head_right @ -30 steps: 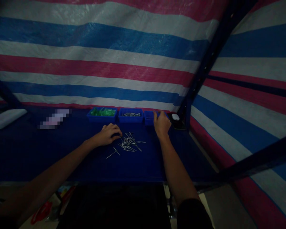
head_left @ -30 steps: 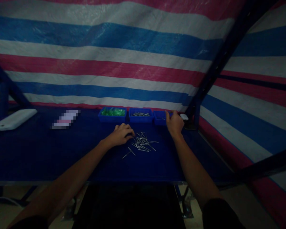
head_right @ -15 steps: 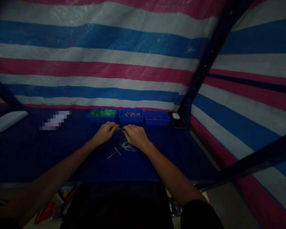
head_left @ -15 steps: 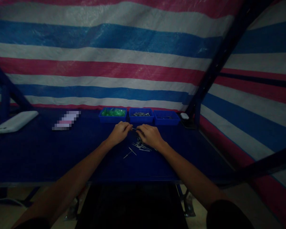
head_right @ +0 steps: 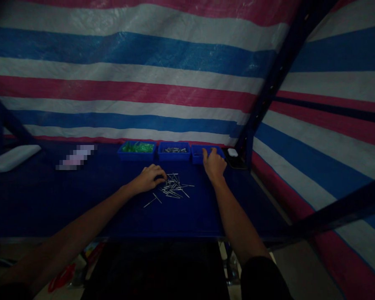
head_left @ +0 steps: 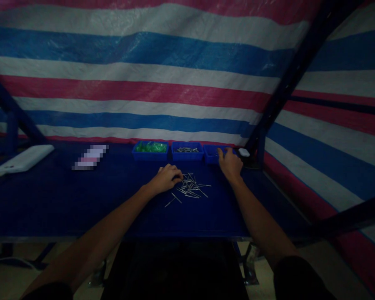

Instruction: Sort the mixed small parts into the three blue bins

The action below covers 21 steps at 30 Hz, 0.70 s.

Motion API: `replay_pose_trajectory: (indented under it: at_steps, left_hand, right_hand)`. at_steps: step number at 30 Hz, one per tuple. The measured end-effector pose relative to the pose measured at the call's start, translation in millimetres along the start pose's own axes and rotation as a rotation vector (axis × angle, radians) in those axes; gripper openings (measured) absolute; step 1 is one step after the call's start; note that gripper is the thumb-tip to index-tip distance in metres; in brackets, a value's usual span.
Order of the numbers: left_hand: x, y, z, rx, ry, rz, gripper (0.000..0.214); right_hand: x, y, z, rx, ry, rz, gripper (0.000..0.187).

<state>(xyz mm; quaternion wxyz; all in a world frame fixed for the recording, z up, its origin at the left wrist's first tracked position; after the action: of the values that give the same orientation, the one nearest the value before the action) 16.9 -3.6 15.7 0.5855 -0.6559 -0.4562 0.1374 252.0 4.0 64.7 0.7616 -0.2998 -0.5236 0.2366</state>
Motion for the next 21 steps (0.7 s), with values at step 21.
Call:
replay_pose_trajectory:
  at_steps: [21]
  left_hand:
    - [4.6, -22.4, 12.0, -0.036, -0.102, -0.287, 0.035]
  right_hand:
    - [-78.0, -5.5, 94.4, 0.424, -0.78, 0.105, 0.025]
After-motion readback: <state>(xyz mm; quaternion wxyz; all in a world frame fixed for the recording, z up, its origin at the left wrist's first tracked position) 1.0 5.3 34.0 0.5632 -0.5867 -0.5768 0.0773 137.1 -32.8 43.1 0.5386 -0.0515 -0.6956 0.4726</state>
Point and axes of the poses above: each hand's wrist, its own x-axis towards the middle knuckle, its own y-axis out of the palm, z = x × y, the point moved 5 cm from there along x, towards the middle knuckle, and after that the axes turned 11 degrees about -z, right-handed, at the moved point
